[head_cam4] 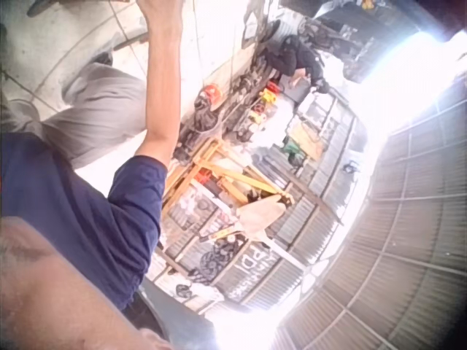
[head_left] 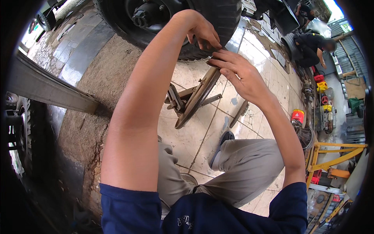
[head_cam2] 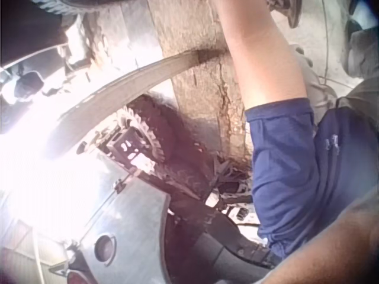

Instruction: The person scrubs a metal brake drum with a small abrasive pad, then scrubs the inner rim of a large tire. The person is sitting on the floor in a workshop.

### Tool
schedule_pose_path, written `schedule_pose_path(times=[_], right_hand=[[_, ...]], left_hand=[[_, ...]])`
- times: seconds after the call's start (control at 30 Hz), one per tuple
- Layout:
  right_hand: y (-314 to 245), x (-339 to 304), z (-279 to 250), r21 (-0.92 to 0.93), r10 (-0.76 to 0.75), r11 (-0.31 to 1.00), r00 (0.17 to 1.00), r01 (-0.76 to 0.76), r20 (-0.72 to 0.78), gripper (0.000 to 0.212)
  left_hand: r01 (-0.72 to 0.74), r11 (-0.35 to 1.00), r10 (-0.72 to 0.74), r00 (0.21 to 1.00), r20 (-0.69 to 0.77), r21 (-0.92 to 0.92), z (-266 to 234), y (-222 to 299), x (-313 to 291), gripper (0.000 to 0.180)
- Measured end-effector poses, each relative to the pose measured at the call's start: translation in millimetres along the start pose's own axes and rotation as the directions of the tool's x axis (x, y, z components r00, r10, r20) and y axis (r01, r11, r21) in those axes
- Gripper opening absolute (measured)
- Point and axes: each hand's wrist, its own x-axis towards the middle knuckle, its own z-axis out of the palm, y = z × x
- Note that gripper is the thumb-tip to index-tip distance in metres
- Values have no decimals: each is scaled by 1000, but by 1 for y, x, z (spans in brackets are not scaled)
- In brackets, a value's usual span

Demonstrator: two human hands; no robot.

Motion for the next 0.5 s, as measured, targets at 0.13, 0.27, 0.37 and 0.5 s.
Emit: schedule_pose_path(times=[0.13,0.27,0.37,0.5], right_hand=[[0,0,1,-15,-81,997,997,81,-1,36],[-1,-1,3,-18,-95,995,995,94,-35,34],[-5,-1,5,-53,-131,990,989,127,-73,33],[-1,0,9,-86,-176,982,979,168,-99,32]], left_hand=[[-47,998,47,999,-10,-51,0,-6,-2,83],[-36,998,37,999,9,-44,2,-4,0,86],[-17,999,18,999,31,-34,2,-2,2,87],[-8,999,11,998,62,-36,3,-1,3,87]])
